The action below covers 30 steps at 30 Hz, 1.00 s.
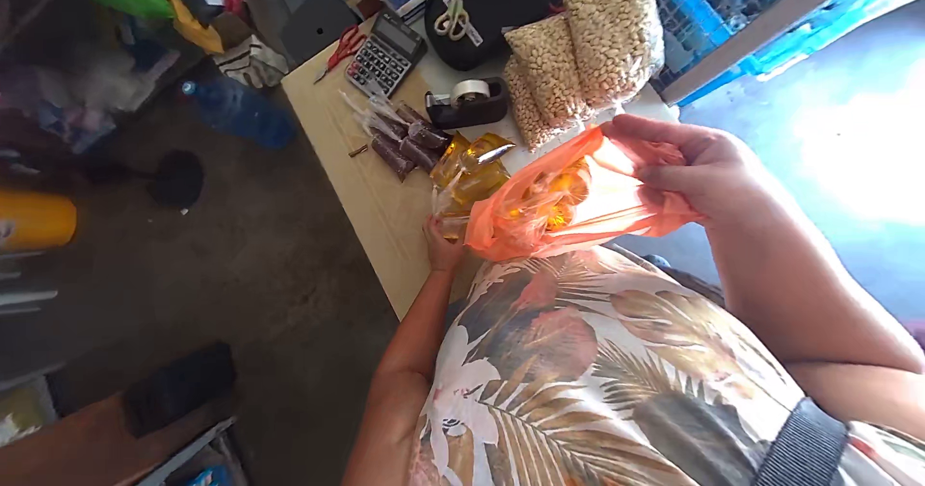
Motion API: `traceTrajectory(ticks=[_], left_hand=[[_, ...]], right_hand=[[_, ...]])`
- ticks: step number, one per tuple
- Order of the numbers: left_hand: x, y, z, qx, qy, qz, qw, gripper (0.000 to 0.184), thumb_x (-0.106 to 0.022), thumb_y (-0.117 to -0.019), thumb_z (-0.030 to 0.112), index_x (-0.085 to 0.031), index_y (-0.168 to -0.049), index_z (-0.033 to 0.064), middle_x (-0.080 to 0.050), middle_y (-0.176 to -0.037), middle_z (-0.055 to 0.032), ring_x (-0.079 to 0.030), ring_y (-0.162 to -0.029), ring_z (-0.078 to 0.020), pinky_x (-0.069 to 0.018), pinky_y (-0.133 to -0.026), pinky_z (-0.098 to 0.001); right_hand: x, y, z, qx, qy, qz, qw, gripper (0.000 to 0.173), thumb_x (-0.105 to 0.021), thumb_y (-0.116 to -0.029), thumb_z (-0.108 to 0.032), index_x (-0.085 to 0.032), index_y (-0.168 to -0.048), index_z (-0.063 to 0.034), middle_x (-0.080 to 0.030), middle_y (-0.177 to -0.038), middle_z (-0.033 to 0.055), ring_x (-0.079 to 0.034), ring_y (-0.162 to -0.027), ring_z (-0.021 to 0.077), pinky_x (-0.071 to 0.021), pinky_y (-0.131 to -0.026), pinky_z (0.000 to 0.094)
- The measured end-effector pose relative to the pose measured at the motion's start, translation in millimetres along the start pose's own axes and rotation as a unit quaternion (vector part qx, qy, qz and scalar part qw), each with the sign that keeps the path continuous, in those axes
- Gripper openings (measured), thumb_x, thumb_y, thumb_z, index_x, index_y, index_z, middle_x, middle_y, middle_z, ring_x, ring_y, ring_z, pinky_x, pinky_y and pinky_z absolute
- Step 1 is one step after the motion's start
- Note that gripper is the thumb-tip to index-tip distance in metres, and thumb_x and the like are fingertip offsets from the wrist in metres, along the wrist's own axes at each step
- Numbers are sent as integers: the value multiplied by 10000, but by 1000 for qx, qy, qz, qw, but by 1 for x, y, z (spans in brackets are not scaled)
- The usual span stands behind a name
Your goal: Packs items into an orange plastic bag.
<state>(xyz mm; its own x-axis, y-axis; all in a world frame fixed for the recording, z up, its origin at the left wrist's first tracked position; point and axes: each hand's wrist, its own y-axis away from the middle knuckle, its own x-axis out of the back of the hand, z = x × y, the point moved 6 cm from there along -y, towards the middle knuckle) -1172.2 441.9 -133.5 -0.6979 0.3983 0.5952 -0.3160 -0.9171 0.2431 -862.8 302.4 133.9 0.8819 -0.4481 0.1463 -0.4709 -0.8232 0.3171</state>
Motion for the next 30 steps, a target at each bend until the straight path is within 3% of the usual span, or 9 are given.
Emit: traceTrajectory(ticks=[2, 6, 10, 14, 17, 20, 24, 27, 30], left_hand=[[-2, -1, 0, -8, -10, -29, 1000, 841, -835, -777, 130, -415, -1483, -54, -354, -1580, -305, -435, -1427, -411, -437, -1132, -511], [-2, -10, 6, -2, -86, -95, 992, 894, -865, -772, 181, -421, -1528, 9, -341, -1574, -305, -480, -1368, -435, -488, -1076, -526], [-7, -4, 12, -26, -236, -191, 953, 766, -845, -842, 276, -509, -1502, 81, -481, -1507, -266, -570, -1300, -426, -506, -1043, -568], [-3, 7, 10, -54, -293, -151, 942, 641, -788, -873, 353, -608, -1402, 40, -614, -1362, -265, -561, -1294, -453, -432, -1076, -624], [-12, 7, -1, -99, -227, -113, 962, 658, -813, -833, 253, -589, -1374, -47, -592, -1384, -290, -551, -1316, -454, -437, -1111, -588], [-29, 4, -13, -90, -209, -112, 967, 768, -812, -825, 226, -491, -1478, -17, -553, -1463, -247, -547, -1350, -402, -440, -1129, -560], [-18, 6, 18, -55, -180, -125, 974, 722, -808, -855, 263, -521, -1454, -21, -654, -1320, -246, -645, -1220, -401, -499, -1045, -600], [-7, 0, 13, 35, -75, -162, 983, 691, -841, -836, 172, -545, -1430, -19, -673, -1267, -254, -663, -1169, -371, -512, -1026, -567], [8, -1, 5, 135, 40, -168, 976, 637, -786, -878, 53, -520, -1453, -16, -624, -1305, -291, -645, -1138, -370, -536, -953, -542]], right_hand=[[6, -2, -5, 4, 52, -6, 999, 615, -531, -832, 126, -597, -1410, -71, -659, -1362, 5, -660, -1047, -23, -549, -872, 164], [17, -4, -7, 24, 114, -24, 993, 621, -538, -837, 134, -616, -1408, -96, -651, -1386, 16, -647, -1113, -8, -536, -931, 194], [23, -4, -3, 15, 94, -19, 995, 615, -538, -845, 152, -637, -1391, -113, -668, -1362, 5, -664, -1090, 4, -558, -905, 211], [21, -4, -3, 18, 70, -30, 997, 600, -527, -863, 148, -618, -1406, -90, -652, -1388, 13, -659, -1116, 15, -553, -929, 220], [18, -6, -3, 16, 61, -41, 997, 595, -534, -859, 149, -624, -1398, -85, -647, -1398, 12, -651, -1140, 22, -544, -947, 228], [14, -9, -4, 24, 64, -53, 996, 578, -545, -869, 141, -631, -1393, -85, -647, -1400, 28, -644, -1175, 46, -536, -977, 255], [12, -12, -6, 3, 45, -65, 997, 598, -541, -880, 164, -625, -1409, -102, -634, -1417, 36, -640, -1199, 81, -540, -986, 300], [13, -12, -5, 7, 42, -75, 996, 592, -540, -889, 158, -615, -1417, -98, -632, -1413, 50, -647, -1173, 99, -541, -965, 319], [14, -10, -2, 10, 36, -64, 997, 603, -548, -874, 184, -626, -1404, -93, -656, -1368, 78, -676, -1079, 125, -562, -888, 329]])
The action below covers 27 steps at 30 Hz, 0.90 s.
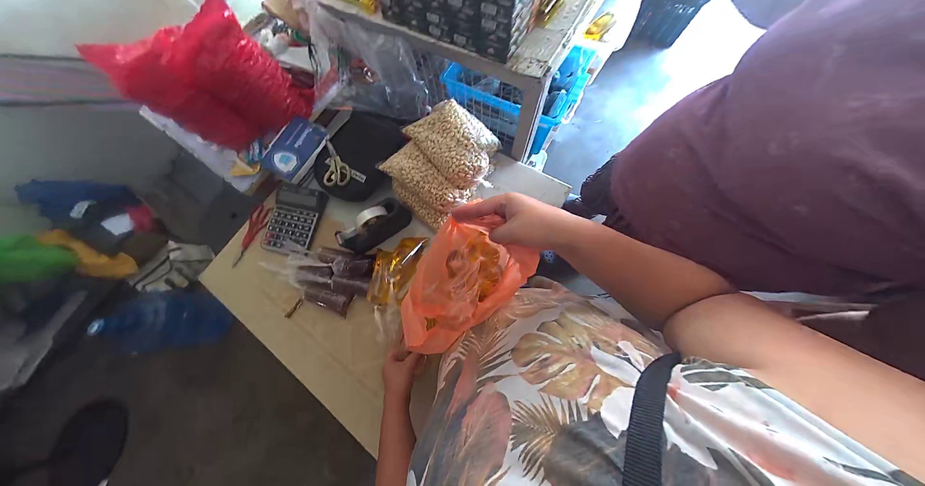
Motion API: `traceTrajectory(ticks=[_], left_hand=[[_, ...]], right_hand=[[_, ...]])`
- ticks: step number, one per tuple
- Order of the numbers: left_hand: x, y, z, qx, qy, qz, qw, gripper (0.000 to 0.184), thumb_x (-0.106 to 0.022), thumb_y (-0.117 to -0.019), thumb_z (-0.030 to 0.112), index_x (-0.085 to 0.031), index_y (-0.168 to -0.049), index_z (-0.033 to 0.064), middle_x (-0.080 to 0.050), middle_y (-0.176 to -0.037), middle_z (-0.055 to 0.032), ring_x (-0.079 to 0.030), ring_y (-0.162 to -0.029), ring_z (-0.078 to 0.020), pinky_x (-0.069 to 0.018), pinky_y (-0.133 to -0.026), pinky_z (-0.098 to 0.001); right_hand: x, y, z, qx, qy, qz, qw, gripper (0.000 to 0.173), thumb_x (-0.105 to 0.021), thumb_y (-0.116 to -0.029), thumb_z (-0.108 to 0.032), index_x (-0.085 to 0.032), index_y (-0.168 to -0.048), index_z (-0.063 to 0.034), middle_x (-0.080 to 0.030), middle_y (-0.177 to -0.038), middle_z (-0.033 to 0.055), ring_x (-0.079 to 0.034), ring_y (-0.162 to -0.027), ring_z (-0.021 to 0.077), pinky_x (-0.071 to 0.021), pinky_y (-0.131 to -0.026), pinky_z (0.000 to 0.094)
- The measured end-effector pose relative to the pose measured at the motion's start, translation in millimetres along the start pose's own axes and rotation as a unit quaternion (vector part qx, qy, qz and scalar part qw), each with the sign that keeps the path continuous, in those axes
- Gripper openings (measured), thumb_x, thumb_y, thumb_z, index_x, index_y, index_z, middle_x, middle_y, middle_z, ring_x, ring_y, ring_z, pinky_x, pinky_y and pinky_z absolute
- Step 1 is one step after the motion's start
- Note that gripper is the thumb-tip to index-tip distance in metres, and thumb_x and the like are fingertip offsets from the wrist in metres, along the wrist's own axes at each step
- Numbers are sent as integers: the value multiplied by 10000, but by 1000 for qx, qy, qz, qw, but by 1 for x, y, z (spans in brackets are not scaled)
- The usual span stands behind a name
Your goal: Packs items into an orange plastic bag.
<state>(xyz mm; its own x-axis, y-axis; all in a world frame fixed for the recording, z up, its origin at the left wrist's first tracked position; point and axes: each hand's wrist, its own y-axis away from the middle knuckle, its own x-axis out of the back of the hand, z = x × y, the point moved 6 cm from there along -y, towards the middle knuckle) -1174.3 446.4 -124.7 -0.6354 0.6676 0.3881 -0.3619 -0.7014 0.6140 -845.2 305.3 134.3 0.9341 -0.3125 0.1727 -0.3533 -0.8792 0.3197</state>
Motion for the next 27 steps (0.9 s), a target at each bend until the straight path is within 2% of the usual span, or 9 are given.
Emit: traceTrajectory(ticks=[4, 6, 8, 11, 13, 15, 18, 23, 27], left_hand=[[23, 10, -10, 11, 139, -2, 990, 545, -671, -951, 71, -469, -1445, -36, -637, -1220, -259, -663, -982, -290, -577, -816, -472], [36, 16, -10, -13, 195, 3, 981, 591, -639, -933, 108, -416, -1464, -23, -644, -1165, -199, -668, -903, -207, -588, -756, -390], [51, 23, -6, -46, 242, 9, 969, 735, -667, -864, 195, -365, -1505, -2, -653, -1175, -142, -678, -913, -147, -599, -760, -339], [74, 36, 14, -118, 287, 42, 950, 895, -782, -727, 303, -375, -1469, 12, -683, -1115, -43, -702, -908, -87, -614, -771, -292], [87, 49, 35, -171, 293, 57, 939, 1009, -870, -652, 370, -383, -1453, -5, -681, -1132, -19, -704, -944, -75, -616, -806, -281], [95, 64, 64, -224, 274, 61, 933, 1104, -929, -586, 450, -398, -1433, -19, -689, -1129, 5, -704, -966, -54, -612, -830, -262], [96, 83, 105, -278, 224, 52, 933, 1095, -963, -541, 491, -466, -1362, -36, -707, -1087, 7, -708, -964, -52, -619, -834, -263], [62, 100, 163, -305, 89, -23, 948, 940, -914, -639, 463, -565, -1347, -48, -723, -1121, -48, -711, -993, -75, -616, -853, -271], [19, 109, 207, -307, -34, -75, 948, 760, -841, -701, 315, -609, -1346, -12, -707, -1207, -101, -696, -1058, -96, -593, -912, -288]], right_hand=[[0, 4, -3, -19, 5, 4, 1000, 612, -550, -900, 180, -605, -1432, -118, -638, -1387, 91, -669, -1075, 152, -551, -886, 347], [0, 5, -3, -26, 2, 6, 1000, 604, -550, -902, 172, -604, -1431, -114, -633, -1388, 97, -660, -1093, 152, -545, -899, 347], [1, 5, -2, -31, -4, 4, 1000, 598, -546, -908, 165, -602, -1432, -118, -637, -1376, 104, -656, -1093, 157, -541, -902, 353], [0, 4, -1, -29, -1, -5, 1000, 605, -545, -914, 155, -595, -1444, -132, -636, -1382, 97, -659, -1105, 158, -543, -918, 361], [-2, 4, -2, -35, -3, -6, 999, 607, -542, -915, 159, -596, -1443, -137, -637, -1377, 98, -659, -1090, 158, -543, -901, 356], [-4, 5, -4, -36, 2, -15, 999, 602, -545, -924, 153, -591, -1448, -141, -632, -1387, 95, -657, -1098, 158, -541, -905, 355], [-5, 4, -4, -36, -4, -20, 999, 594, -548, -927, 146, -587, -1449, -136, -634, -1370, 112, -654, -1080, 159, -539, -898, 352], [-5, 7, -2, -32, 0, -24, 999, 600, -547, -931, 147, -575, -1461, -134, -622, -1388, 119, -649, -1101, 176, -534, -915, 365], [1, 14, 1, -25, 2, -22, 999, 619, -549, -913, 166, -582, -1456, -131, -623, -1400, 106, -654, -1113, 176, -539, -919, 368]])
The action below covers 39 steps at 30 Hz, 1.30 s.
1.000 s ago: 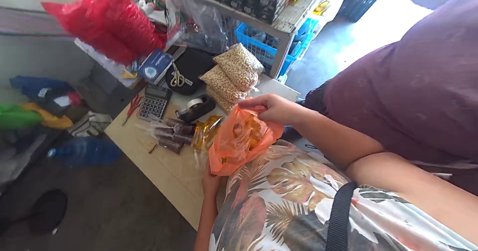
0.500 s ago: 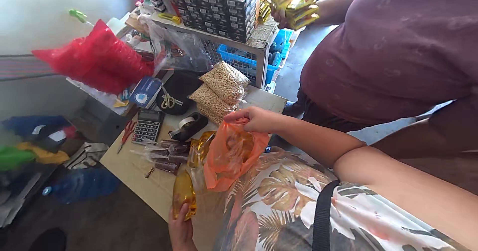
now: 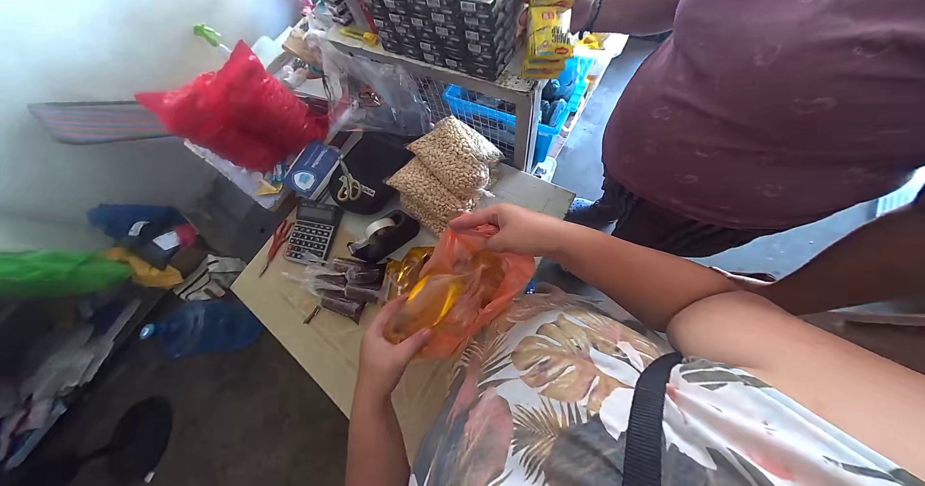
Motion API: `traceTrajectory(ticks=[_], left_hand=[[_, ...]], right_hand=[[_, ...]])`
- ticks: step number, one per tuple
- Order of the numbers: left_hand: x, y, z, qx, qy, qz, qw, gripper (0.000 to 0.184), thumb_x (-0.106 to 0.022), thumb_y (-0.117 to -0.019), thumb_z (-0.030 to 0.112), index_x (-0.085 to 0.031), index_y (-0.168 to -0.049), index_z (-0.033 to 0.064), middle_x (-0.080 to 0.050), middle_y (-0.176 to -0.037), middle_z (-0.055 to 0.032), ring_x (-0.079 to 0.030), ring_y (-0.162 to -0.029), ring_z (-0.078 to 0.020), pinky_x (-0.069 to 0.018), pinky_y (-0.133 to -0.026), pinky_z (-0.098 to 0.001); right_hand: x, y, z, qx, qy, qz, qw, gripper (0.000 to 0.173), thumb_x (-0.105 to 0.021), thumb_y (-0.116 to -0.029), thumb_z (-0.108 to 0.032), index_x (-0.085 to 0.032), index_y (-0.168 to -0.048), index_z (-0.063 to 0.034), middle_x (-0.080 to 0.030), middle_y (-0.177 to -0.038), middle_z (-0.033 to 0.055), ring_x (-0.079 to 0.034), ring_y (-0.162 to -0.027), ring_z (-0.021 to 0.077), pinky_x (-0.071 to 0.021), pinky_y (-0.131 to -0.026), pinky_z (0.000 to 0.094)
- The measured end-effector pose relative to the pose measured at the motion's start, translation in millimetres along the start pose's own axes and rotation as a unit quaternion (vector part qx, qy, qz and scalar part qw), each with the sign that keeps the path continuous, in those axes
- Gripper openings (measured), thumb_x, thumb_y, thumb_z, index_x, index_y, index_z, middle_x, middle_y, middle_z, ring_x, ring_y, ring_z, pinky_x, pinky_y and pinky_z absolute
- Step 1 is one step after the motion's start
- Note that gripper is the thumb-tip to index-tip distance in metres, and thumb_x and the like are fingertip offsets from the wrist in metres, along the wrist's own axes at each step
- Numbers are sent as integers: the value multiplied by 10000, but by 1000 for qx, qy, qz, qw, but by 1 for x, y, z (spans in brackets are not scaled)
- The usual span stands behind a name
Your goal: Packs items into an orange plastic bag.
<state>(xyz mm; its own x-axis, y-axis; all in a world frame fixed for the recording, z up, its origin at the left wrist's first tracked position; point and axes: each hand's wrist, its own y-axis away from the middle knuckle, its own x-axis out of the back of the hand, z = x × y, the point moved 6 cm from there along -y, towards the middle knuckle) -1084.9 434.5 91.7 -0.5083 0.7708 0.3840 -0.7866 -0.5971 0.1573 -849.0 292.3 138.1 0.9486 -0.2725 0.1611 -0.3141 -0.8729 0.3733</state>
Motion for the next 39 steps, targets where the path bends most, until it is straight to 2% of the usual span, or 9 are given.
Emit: traceTrajectory(ticks=[7, 10, 17, 20, 24, 27, 31, 34, 39], left_hand=[[-83, -42, 58, 2, -309, -171, 935, 623, -798, -848, 303, -611, -1416, 125, -696, -1269, -150, -671, -1166, -317, -524, -1008, -569], [-124, -55, 70, -40, -398, -237, 885, 567, -748, -878, 261, -612, -1412, 129, -673, -1308, -165, -641, -1221, -349, -509, -1018, -575], [-175, -57, 74, -184, -428, -314, 828, 226, -638, -918, 31, -707, -1118, -49, -673, -1209, -261, -618, -1193, -453, -505, -964, -612], [-185, -59, 49, -239, -410, -339, 812, 255, -512, -1010, 13, -689, -1191, -16, -670, -1206, -267, -613, -1197, -477, -501, -959, -637], [-197, -63, 16, -184, -409, -380, 809, 346, -453, -1060, 45, -608, -1366, -1, -575, -1406, -280, -516, -1336, -489, -427, -1080, -630], [-194, -64, -2, -195, -408, -389, 803, 360, -470, -1082, 137, -618, -1409, 119, -552, -1483, -195, -497, -1382, -434, -411, -1116, -613], [-176, -68, 24, -152, -371, -443, 802, 462, -647, -945, 10, -672, -1374, 180, -567, -1489, -133, -511, -1385, -373, -385, -1139, -618], [-175, -83, 41, -146, -337, -359, 858, 318, -625, -985, 103, -704, -1293, 95, -693, -1279, -179, -620, -1256, -368, -457, -1081, -602], [-194, -100, -1, -81, -390, -244, 884, 355, -610, -1000, 164, -659, -1344, 93, -597, -1437, -156, -523, -1349, -398, -432, -1085, -610]], right_hand=[[4, 10, 10, 11, -4, -4, 1000, 577, -559, -924, 142, -601, -1434, -124, -629, -1400, 72, -655, -1113, 130, -542, -931, 341], [1, 12, 12, 14, 15, -11, 1000, 587, -559, -917, 133, -610, -1431, -146, -631, -1402, 52, -650, -1121, 120, -535, -935, 348], [7, 17, 19, 4, -2, 16, 1000, 591, -557, -914, 138, -610, -1428, -148, -632, -1398, 45, -636, -1132, 96, -522, -941, 325], [10, 19, 23, 11, -38, 20, 999, 592, -539, -906, 156, -598, -1432, -111, -636, -1388, 61, -649, -1090, 78, -533, -912, 282], [7, 20, 29, 12, -53, 23, 998, 620, -509, -893, 199, -586, -1438, -86, -604, -1443, 50, -655, -1113, 90, -546, -907, 291], [10, 21, 34, 8, -56, 26, 998, 629, -512, -879, 189, -585, -1439, -89, -618, -1428, 56, -653, -1146, 89, -544, -945, 292], [12, 23, 33, 13, -38, 22, 999, 632, -543, -858, 189, -609, -1419, -94, -629, -1419, 34, -643, -1164, 59, -538, -959, 264], [11, 22, 37, 15, -19, 10, 1000, 630, -555, -861, 179, -617, -1419, -107, -626, -1430, 21, -626, -1214, 61, -523, -1009, 280], [11, 22, 39, 25, 10, 15, 1000, 620, -533, -863, 160, -620, -1415, -108, -627, -1428, 28, -624, -1207, 53, -520, -992, 272]])
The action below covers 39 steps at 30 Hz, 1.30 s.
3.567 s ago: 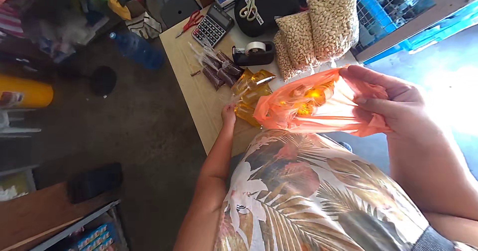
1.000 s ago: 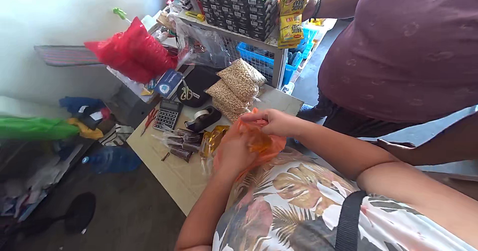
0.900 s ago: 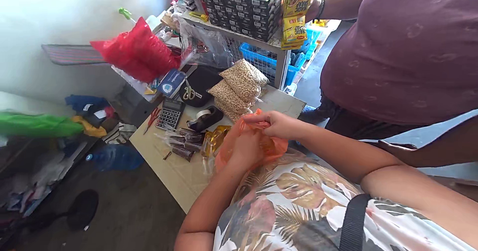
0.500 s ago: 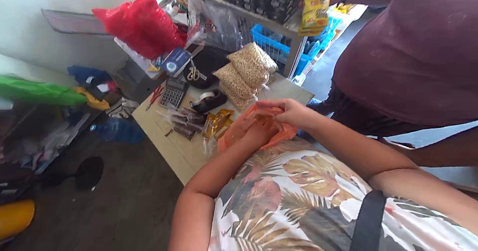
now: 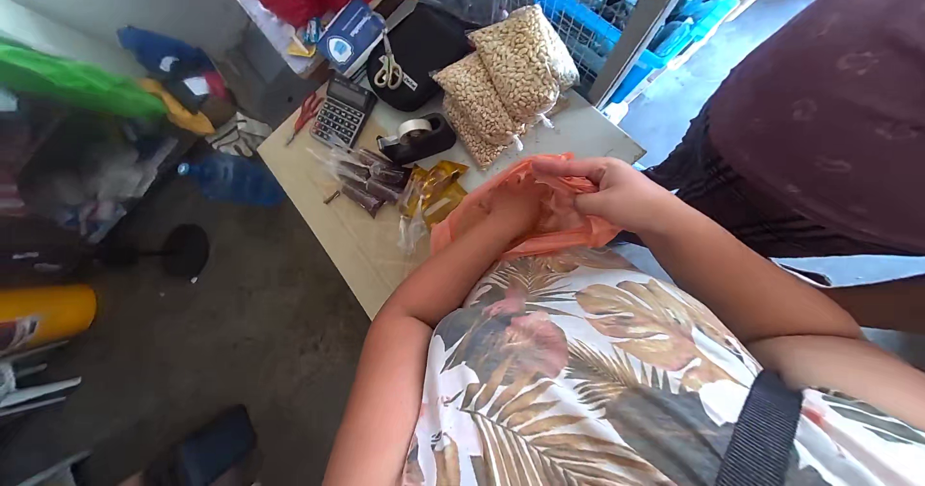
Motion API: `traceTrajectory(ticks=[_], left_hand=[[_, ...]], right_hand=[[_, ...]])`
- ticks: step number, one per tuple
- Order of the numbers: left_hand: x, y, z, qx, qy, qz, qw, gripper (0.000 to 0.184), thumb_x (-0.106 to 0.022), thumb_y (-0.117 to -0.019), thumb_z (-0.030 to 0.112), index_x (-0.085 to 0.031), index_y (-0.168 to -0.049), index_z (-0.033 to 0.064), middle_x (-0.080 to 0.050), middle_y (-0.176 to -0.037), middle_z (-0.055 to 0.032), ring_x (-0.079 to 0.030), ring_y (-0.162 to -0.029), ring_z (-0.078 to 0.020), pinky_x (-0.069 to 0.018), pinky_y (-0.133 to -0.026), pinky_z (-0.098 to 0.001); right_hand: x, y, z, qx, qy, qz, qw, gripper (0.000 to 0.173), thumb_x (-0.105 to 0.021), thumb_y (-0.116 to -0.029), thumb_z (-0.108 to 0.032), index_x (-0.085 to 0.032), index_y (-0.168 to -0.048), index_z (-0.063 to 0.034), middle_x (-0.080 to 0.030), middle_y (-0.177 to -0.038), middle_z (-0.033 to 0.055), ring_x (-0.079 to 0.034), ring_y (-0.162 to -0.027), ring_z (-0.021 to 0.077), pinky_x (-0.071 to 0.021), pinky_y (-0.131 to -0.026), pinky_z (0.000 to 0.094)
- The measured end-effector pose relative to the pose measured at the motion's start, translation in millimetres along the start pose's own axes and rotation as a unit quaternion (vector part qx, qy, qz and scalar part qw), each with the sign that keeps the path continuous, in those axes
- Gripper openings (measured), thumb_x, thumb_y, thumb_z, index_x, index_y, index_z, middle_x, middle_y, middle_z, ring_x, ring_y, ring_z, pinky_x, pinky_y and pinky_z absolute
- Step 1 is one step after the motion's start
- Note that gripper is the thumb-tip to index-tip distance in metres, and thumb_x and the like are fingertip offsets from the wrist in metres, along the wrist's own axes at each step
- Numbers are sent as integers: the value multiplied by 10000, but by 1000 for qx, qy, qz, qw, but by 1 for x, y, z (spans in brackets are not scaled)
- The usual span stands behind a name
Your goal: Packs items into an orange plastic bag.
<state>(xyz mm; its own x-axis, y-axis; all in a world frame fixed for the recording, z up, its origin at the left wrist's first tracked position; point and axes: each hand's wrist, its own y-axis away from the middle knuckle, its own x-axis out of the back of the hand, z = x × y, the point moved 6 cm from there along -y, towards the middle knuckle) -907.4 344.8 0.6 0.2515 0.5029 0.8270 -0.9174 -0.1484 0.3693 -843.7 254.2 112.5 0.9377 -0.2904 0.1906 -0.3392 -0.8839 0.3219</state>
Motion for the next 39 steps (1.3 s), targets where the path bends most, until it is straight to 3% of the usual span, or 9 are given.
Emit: traceTrajectory(ticks=[4, 9, 13, 17, 22, 27, 30, 36, 39], left_hand=[[3, 4, -5, 89, -23, -51, 994, 436, -599, -998, 125, -568, -1429, 68, -550, -1469, -199, -568, -1281, -439, -487, -993, -640], [4, 6, -7, 42, -34, -37, 998, 387, -571, -1019, 122, -622, -1401, 155, -585, -1416, -181, -623, -1207, -406, -530, -958, -587], [43, 47, 12, 95, 90, -24, 991, 363, -554, -1043, 172, -617, -1379, 52, -629, -1364, -211, -601, -1260, -407, -487, -1032, -613], [87, 113, 16, 140, 269, -6, 953, 441, -392, -1120, 296, -596, -1375, 0, -629, -1353, -210, -593, -1276, -308, -455, -1083, -500], [38, 60, -14, 105, 123, -45, 986, 367, -478, -1088, 146, -614, -1424, 87, -530, -1525, -168, -509, -1385, -395, -387, -1134, -596], [67, 82, -11, 55, 35, -26, 998, 246, -632, -997, 99, -715, -1222, 47, -685, -1261, -165, -649, -1163, -344, -507, -955, -563], [83, 93, -13, 55, 30, -5, 998, 319, -672, -965, 102, -693, -1283, 77, -701, -1231, -144, -652, -1154, -330, -499, -967, -555], [94, 132, -23, -5, 113, 204, 972, 440, -700, -971, 128, -636, -1405, 94, -660, -1367, -145, -636, -1258, -302, -491, -1074, -514], [88, 182, -62, 36, 181, 426, 886, 426, -661, -958, 42, -637, -1382, 17, -706, -1245, -198, -699, -1123, -315, -550, -997, -477]], right_hand=[[1, -1, 2, -11, -5, 4, 1000, 631, -543, -860, 171, -633, -1406, -132, -632, -1422, 0, -635, -1175, 37, -534, -962, 260], [-5, -2, -3, -5, -22, -5, 1000, 645, -519, -847, 175, -613, -1421, -104, -622, -1436, 12, -622, -1207, 41, -523, -990, 257], [-6, 0, 0, 3, 25, 2, 1000, 622, -606, -836, 64, -617, -1422, -145, -660, -1371, 27, -665, -1106, 97, -562, -927, 350], [-15, -9, -2, 74, 23, -6, 997, 714, -605, -721, -26, -560, -1433, -14, -646, -1373, 62, -635, -1131, 6, -536, -955, 225], [-24, -18, -21, 89, 26, -85, 992, 722, -512, -784, 115, -376, -1492, 111, -539, -1464, 116, -565, -1197, -57, -475, -1020, 162], [-34, -30, -33, 79, 24, -89, 993, 670, -478, -828, 122, -346, -1484, 140, -507, -1487, 136, -564, -1217, -46, -475, -1028, 160], [-38, -35, -36, 55, 16, -83, 995, 652, -483, -848, 115, -358, -1488, 118, -505, -1476, 133, -574, -1184, -45, -481, -994, 151], [-26, -48, -29, 70, 26, -115, 991, 682, -476, -812, 124, -386, -1488, 99, -568, -1452, 54, -597, -1156, -72, -505, -990, 159], [-22, -46, -29, 51, 31, -103, 993, 679, -479, -802, 138, -415, -1477, 93, -586, -1433, 71, -614, -1124, -66, -518, -965, 160]])
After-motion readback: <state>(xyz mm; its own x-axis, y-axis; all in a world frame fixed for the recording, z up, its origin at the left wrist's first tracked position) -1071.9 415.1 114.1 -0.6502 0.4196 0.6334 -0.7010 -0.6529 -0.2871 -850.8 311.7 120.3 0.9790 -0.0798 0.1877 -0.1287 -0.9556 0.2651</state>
